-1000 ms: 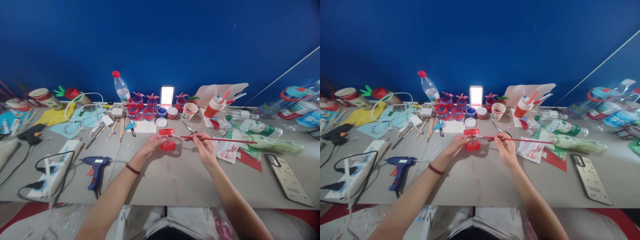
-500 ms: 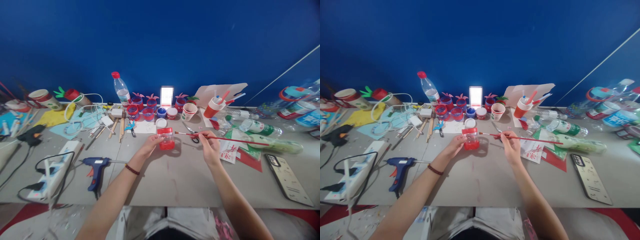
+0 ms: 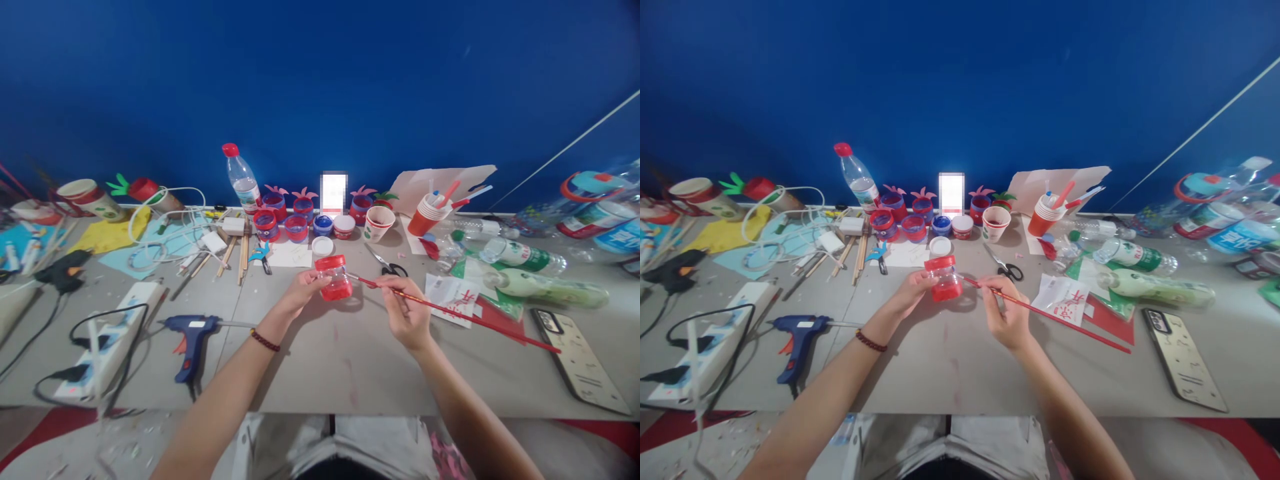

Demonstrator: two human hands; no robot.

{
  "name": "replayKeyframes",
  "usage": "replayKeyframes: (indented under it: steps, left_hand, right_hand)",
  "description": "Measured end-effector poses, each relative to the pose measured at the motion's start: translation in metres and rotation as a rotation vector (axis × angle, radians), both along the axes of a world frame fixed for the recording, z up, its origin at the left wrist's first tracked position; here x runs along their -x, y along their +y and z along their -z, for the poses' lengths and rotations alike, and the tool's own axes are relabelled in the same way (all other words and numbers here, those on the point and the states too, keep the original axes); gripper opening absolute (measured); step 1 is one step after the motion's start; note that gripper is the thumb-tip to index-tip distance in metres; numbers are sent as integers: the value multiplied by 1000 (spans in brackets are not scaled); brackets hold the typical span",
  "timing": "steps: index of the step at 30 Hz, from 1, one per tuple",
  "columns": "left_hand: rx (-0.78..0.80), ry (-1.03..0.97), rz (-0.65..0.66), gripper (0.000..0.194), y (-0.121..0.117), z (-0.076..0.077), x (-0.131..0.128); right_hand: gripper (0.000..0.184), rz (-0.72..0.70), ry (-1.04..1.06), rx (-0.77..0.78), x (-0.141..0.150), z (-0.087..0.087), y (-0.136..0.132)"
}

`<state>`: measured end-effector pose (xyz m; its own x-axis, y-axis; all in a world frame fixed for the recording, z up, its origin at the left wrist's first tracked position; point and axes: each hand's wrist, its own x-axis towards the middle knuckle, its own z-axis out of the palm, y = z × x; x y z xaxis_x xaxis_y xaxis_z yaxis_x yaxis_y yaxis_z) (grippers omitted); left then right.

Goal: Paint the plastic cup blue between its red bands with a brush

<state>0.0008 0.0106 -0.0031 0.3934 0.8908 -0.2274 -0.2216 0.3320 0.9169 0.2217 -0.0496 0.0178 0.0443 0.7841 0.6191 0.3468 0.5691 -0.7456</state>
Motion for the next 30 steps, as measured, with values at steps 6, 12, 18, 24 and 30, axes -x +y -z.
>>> replayKeyframes:
  steps: [6, 12, 18, 24, 30]
  left_hand:
    - [-13, 40, 7, 57, -1, -2, 0]
    - [-15, 48, 10, 54, -1, -4, 0]
    - [-41, 16, 46, 49, -1, -1, 2]
    - [-27, -31, 45, 50, 0, -3, 2]
    - [-26, 35, 13, 56, -2, -8, 1]
  right_hand:
    - [17, -17, 28, 0, 3, -3, -2]
    - [12, 14, 26, 76, 3, -7, 2]
    - [14, 105, 9, 143, -2, -10, 5]
    - [12, 113, 156, 111, -5, -9, 8]
    - [12, -34, 245, 206, 0, -6, 6]
